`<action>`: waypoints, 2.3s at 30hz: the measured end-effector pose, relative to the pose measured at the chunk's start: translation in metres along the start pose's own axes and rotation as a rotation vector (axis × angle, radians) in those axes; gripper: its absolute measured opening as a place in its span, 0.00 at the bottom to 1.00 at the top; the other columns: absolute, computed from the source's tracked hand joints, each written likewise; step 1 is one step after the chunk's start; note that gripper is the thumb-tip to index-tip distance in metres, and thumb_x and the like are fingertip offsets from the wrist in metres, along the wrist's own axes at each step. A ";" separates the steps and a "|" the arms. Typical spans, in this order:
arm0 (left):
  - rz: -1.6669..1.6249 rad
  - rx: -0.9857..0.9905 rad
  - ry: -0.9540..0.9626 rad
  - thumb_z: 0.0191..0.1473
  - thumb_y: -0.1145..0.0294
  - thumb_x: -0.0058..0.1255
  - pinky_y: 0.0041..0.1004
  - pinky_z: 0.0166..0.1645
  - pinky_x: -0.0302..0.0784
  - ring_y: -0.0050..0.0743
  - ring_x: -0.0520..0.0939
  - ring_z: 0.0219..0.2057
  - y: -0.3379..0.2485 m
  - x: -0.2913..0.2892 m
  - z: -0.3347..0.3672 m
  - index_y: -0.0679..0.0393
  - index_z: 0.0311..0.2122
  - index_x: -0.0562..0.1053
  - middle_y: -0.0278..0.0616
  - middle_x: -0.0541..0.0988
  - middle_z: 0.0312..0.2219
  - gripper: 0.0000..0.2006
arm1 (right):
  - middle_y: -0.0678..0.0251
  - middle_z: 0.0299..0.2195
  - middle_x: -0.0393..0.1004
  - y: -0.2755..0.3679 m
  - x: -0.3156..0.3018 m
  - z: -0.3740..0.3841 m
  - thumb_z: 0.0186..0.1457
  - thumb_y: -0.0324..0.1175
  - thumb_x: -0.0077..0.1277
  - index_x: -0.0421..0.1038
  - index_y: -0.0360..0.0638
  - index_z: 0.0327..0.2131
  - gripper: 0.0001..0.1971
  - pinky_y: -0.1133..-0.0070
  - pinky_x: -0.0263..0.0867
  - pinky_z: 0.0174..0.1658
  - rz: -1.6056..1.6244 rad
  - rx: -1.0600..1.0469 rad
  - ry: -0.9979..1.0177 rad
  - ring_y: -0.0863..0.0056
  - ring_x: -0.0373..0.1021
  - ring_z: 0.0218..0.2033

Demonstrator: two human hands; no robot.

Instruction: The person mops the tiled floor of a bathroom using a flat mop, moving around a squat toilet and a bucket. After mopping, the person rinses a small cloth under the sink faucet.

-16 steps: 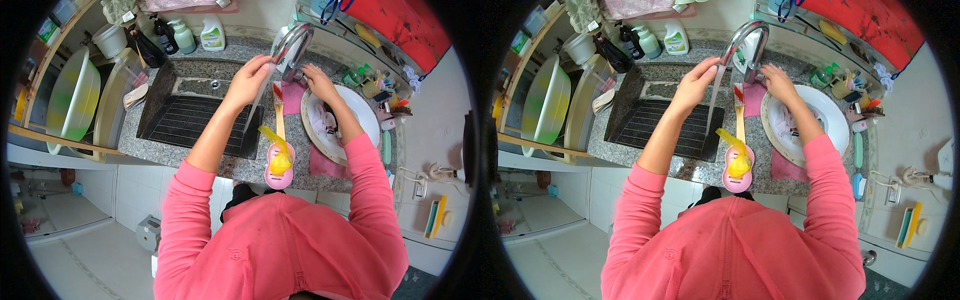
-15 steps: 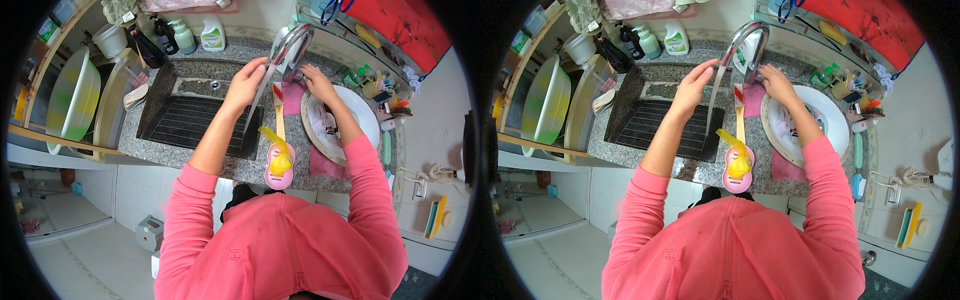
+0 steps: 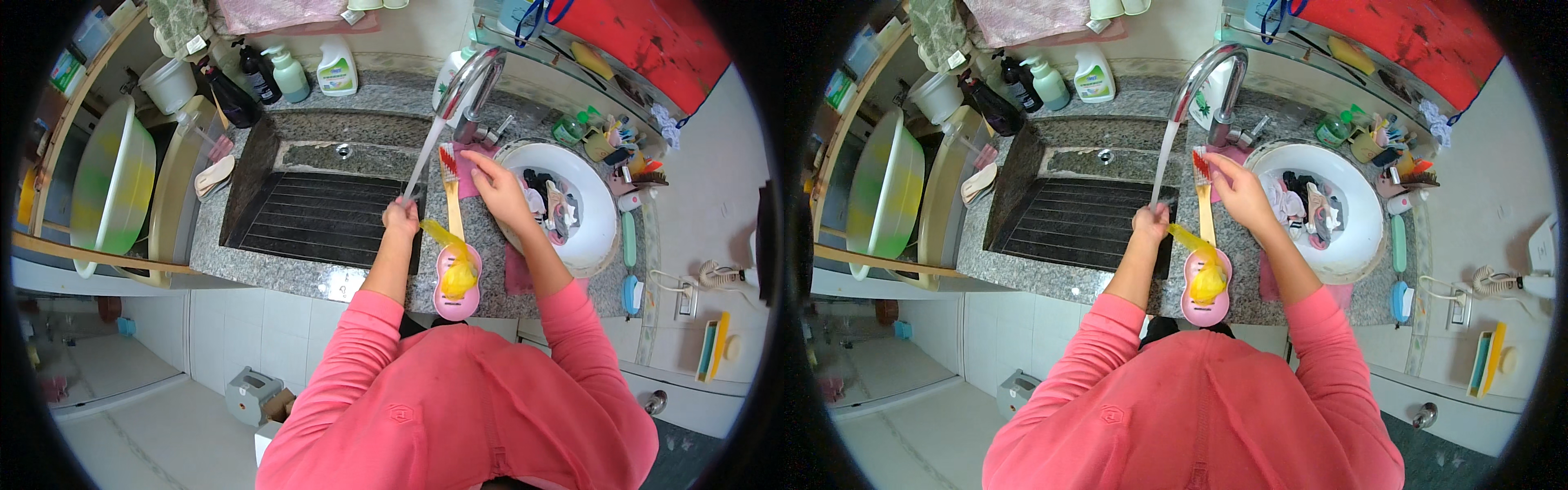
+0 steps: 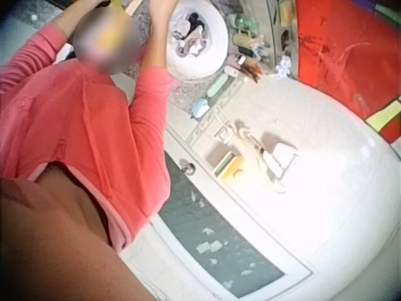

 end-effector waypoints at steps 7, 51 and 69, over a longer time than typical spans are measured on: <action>0.245 0.097 -0.016 0.59 0.60 0.32 0.31 0.46 0.66 0.30 0.72 0.40 -0.005 0.017 -0.033 0.61 0.43 0.67 0.38 0.71 0.37 0.16 | 0.60 0.43 0.69 -0.013 0.073 -0.012 0.56 0.30 0.40 0.61 0.33 0.47 0.16 0.77 0.59 0.52 1.169 0.539 -0.191 0.72 0.66 0.45; -0.066 0.271 0.309 0.59 0.55 0.21 0.32 0.54 0.62 0.35 0.70 0.46 -0.195 0.023 -0.035 0.64 0.44 0.65 0.45 0.71 0.43 0.24 | 0.56 0.46 0.67 0.010 0.302 0.083 0.57 0.37 0.36 0.60 0.33 0.48 0.19 0.74 0.64 0.50 1.366 0.903 -0.152 0.67 0.65 0.47; 0.309 -0.063 0.460 0.56 0.61 0.25 0.29 0.42 0.72 0.35 0.77 0.32 -0.042 0.046 -0.065 0.67 0.36 0.73 0.46 0.77 0.30 0.23 | 0.60 0.29 0.70 -0.080 0.195 0.009 0.56 0.42 0.34 0.64 0.38 0.32 0.16 0.72 0.69 0.36 1.481 0.812 -0.715 0.67 0.70 0.30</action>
Point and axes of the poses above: each hand's wrist, its own z-axis towards the middle knuckle, its own x-axis out of the palm, y = z × x, the point moved 4 cm from there along z, towards the middle knuckle
